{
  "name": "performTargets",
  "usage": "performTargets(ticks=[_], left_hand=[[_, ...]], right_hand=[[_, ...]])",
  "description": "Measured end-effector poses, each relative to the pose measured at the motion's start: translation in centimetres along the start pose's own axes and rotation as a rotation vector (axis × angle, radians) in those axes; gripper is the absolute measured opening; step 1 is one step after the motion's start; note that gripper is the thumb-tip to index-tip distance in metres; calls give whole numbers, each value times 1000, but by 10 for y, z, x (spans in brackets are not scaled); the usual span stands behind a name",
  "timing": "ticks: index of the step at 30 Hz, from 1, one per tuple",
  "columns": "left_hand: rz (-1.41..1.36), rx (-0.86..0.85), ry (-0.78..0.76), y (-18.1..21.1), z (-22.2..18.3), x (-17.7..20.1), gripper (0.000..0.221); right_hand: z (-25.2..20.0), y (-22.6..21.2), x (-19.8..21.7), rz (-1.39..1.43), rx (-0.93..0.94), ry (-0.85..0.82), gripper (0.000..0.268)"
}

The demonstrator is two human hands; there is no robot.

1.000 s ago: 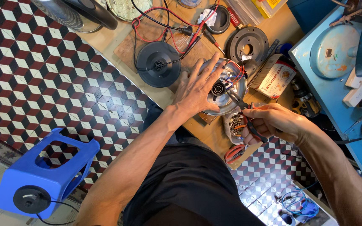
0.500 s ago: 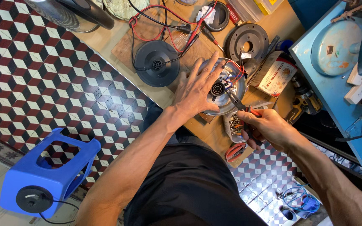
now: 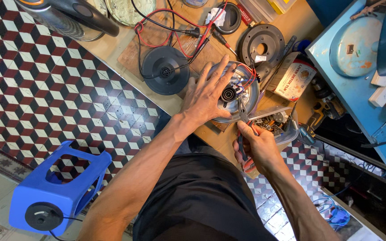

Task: The person works on the base of an electric kettle, using pliers to strip and connect wires to the heating element. They retrieve a wire from a wall-mounted bag, cut it, and attach it to the kettle base, then continue adjusting and securing the connections.

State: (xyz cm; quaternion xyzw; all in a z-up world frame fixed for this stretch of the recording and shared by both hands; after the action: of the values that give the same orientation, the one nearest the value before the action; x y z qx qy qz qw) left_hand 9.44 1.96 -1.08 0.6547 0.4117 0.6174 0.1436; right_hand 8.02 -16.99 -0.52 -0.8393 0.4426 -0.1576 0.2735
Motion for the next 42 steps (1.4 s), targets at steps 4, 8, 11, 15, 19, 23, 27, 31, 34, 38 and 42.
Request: performTargets(ticks=[4,8,11,15,19,23,27,31,34,38,42], left_hand=[[-2,2,-21,-2,1,1,143],[-74,-49,5,2,2,9,143],[26,59,-104,-8,6,-2,141],[-14,20,-47,-7,4,5,137],[-10,-55,17,-1,4,12,134],[71,-16,-15,-7,6,11,130],[95,-12,-38,-3,7,12,127],[99,-14,-48,-4,4,13,127],[82,-73,-19,2,0,13,124],[15,-207,60,13,-3,21,126],[6,-129,-69,3,5,13,125]], right_hand=[[2,-1,-5,30,57,-9,33],[3,2,-13,103,94,13,33],[4,5,-22,139,138,47,33],[4,14,-31,96,177,80,33],[-10,14,-3,-95,362,108,34],[-18,60,68,-33,247,278,34],[15,101,125,-61,207,471,35],[12,49,124,-913,737,692,37],[15,48,117,-549,644,694,37],[7,-2,69,-287,706,652,33],[5,-61,26,-307,835,594,29]])
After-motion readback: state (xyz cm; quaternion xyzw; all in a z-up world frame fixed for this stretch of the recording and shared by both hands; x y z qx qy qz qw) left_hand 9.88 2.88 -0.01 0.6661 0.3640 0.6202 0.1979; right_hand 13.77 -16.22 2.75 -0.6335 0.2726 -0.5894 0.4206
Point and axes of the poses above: each hand's wrist, its own z-axis towards the middle knuckle, its own x-axis out of the back of the hand, y = z × x, the point moved 10 cm from there along z, towards the middle knuckle, and after that the axes turned 11 degrees about x, right-handed, at the moved point
